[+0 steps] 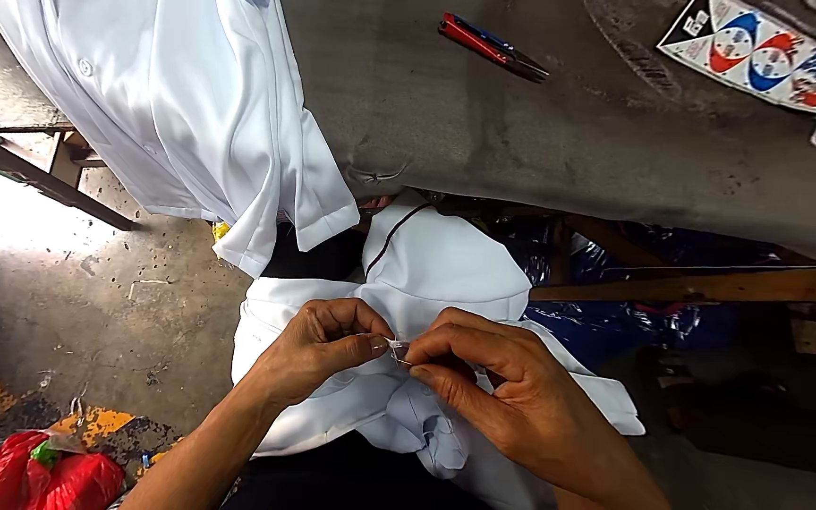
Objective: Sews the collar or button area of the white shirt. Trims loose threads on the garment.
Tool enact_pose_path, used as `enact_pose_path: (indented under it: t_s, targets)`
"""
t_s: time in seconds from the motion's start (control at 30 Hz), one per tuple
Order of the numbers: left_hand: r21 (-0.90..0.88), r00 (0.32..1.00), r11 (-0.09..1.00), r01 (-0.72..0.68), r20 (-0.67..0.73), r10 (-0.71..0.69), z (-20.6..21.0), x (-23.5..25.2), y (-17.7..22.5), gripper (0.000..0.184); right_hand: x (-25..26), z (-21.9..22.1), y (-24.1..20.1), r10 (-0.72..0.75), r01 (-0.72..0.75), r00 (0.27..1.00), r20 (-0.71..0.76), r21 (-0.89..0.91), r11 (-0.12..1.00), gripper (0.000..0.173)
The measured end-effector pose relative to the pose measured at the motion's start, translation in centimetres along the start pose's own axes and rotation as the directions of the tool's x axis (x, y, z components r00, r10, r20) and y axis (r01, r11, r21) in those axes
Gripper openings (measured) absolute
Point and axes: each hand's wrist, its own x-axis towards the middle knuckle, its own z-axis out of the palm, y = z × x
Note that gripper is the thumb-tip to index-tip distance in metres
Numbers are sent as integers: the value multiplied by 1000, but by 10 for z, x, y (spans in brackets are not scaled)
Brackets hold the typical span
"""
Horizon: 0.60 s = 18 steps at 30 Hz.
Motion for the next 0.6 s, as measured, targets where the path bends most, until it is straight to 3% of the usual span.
enact_pose_path:
  t_s: [0.2,0.6]
  targets:
    - [-4,1000,1000,-6,6,6,-1,1,0,11,-6,-6,-5,39,-64,995,-88,-298,952,20]
    - [7,1000,1000,-11,-4,11,1,2,0,9,-1,7,-9,17,-41,995,-97,-260,965,20]
